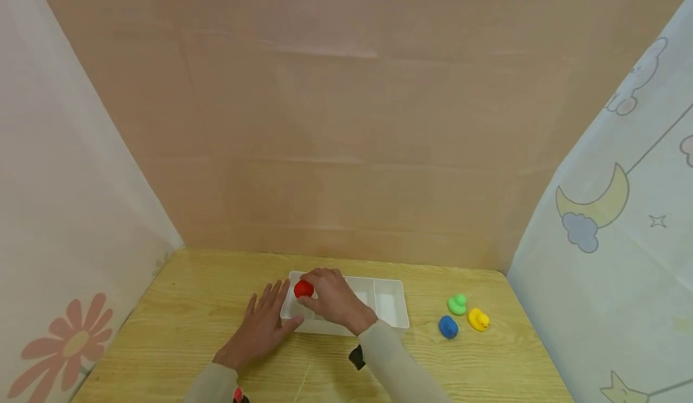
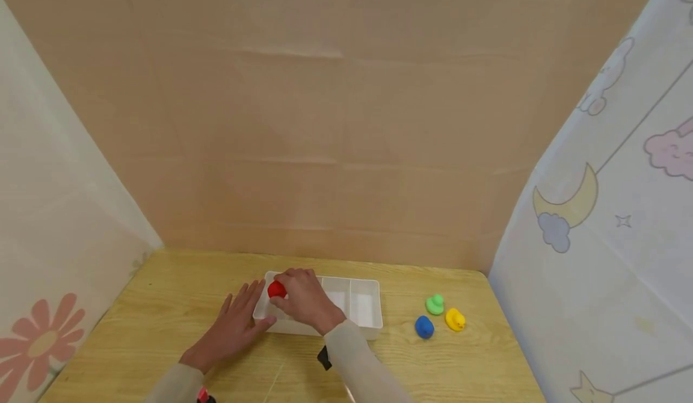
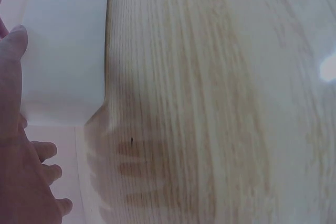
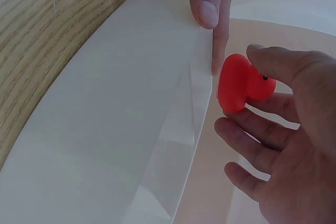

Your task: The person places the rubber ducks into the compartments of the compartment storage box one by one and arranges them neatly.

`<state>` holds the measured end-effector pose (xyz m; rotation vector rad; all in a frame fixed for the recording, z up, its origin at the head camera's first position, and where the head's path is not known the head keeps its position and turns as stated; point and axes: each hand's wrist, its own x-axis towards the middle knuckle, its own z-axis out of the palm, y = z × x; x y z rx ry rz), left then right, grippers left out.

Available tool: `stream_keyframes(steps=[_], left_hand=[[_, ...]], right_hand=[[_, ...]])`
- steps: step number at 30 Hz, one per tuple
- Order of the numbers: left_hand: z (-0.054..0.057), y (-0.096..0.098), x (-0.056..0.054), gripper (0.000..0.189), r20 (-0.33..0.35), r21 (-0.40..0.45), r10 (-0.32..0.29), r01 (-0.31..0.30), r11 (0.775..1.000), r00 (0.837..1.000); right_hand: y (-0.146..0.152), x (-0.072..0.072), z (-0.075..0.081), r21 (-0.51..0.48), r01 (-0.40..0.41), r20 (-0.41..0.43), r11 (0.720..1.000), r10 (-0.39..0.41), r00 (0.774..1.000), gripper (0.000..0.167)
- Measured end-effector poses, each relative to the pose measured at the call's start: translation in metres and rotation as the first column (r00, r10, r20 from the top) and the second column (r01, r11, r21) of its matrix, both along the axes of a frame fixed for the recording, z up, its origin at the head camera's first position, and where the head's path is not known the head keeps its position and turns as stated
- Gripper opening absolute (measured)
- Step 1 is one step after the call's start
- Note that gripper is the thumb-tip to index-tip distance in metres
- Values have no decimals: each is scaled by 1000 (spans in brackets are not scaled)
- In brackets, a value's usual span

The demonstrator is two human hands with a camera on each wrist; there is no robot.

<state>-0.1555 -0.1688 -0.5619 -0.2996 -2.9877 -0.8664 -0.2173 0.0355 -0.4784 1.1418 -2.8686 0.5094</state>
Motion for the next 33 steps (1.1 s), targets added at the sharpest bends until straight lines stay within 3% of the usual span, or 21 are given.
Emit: stream_keyframes(steps=[22,33], left_hand=[[-5,0,3,92,-26,16,8,-8,1000,1000],[-2,1,1,91,-38,12,8,-8,1000,999]], right_hand=[[-13,4,-10,24,-24,-5,999,24,1000,35],[-17,5,-10,59,-18,-22,998,20,1000,34]])
